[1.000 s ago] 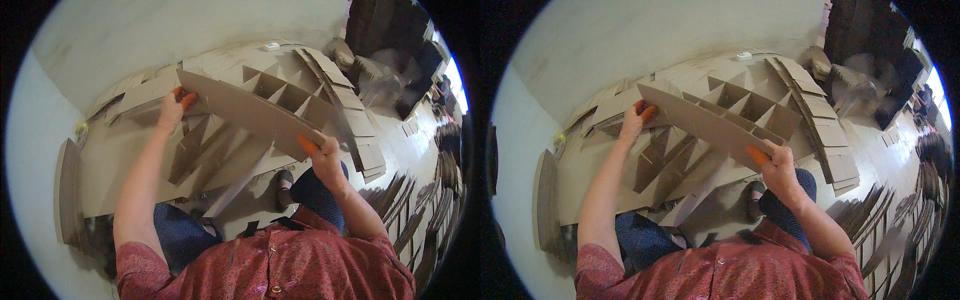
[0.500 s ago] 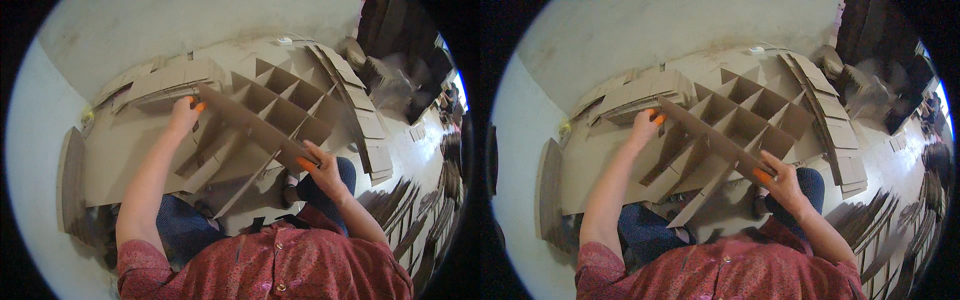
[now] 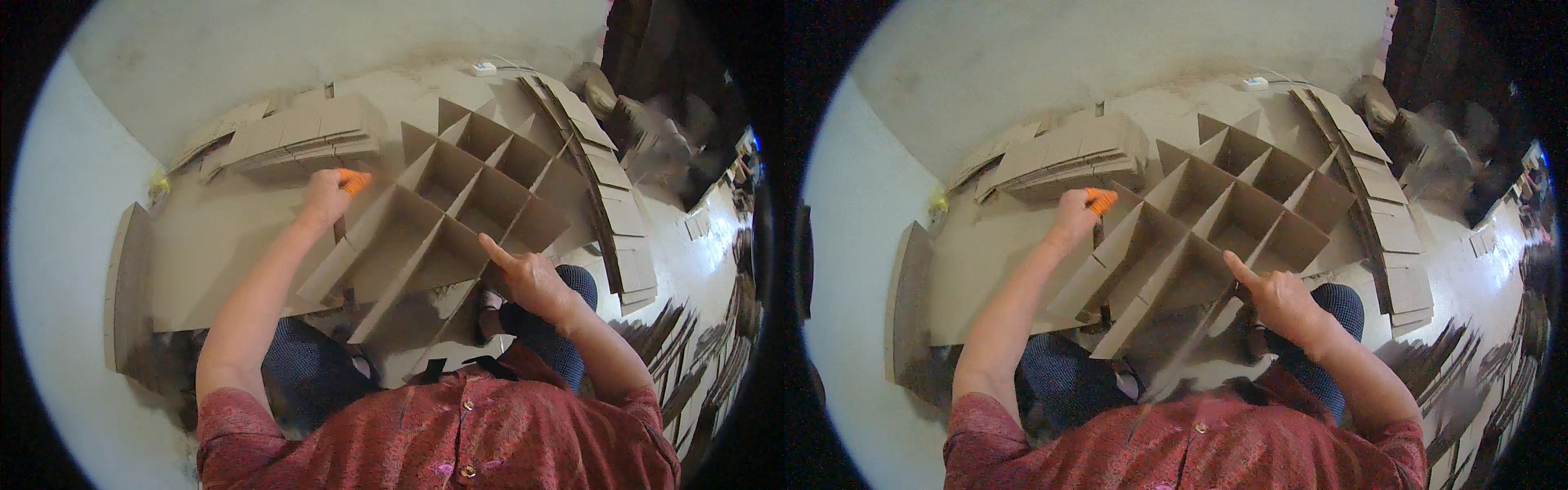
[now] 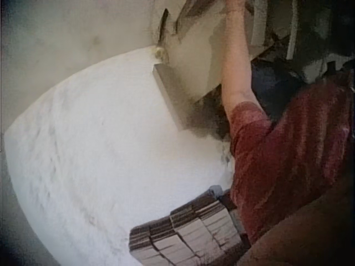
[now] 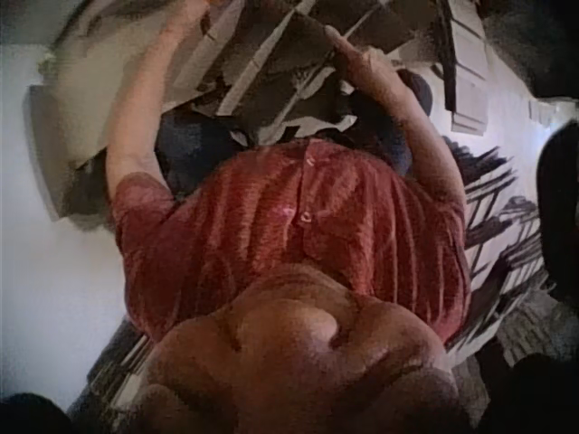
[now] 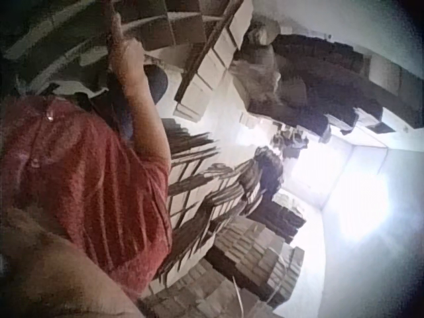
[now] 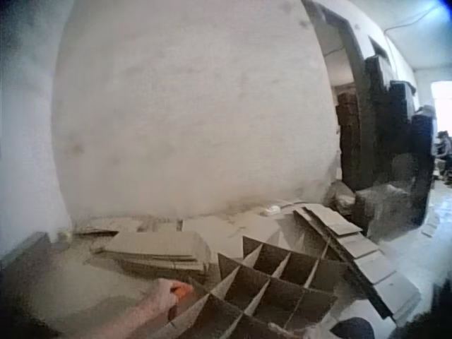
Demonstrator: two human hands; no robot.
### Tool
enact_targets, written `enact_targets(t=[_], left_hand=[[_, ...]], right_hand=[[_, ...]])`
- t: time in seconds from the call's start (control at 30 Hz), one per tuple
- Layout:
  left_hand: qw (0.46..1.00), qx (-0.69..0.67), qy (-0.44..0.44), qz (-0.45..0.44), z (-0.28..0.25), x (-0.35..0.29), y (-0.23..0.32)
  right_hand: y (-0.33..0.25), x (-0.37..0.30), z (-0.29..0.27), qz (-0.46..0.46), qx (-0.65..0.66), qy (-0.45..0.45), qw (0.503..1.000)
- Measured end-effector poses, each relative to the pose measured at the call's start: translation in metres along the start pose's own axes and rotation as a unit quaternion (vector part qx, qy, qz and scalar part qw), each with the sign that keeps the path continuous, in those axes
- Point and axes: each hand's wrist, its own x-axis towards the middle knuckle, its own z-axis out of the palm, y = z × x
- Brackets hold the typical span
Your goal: The person sits on the floor and repeatedly folds pre-scored cardboard sheets into multi-compartment dividers, then stacks the finished units. The person handles the cardboard by hand, folding along scored lines and stacking completed pieces.
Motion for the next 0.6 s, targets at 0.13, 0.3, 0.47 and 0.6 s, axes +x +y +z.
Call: enact_targets(t=[0.13, 0.3, 0.47, 0.6], left_hand=[[0.949, 0.211, 0.212, 0.103, -0.016, 0.037, -0.038], [0.897, 0.37, 0.231, 0.073, -0.009, 0.087, -0.051], [0.937, 0.34, 0.081, -0.001, -0.022, 0.119, -0.045], [0.973, 0.191, 0.123, 0.034, -0.034, 0.119, -0.062]], right_hand=[[0.012, 0.01, 0.0, -0.028, 0.024, 0.097, 0.995], [0.026, 0.024, 0.0, 0.031, 0.049, 0.079, 0.995], [0.037, 0.031, 0.005, 0.007, 0.051, 0.12, 0.991], [0.036, 0.032, 0.004, 0.01, 0.041, 0.118, 0.992]])
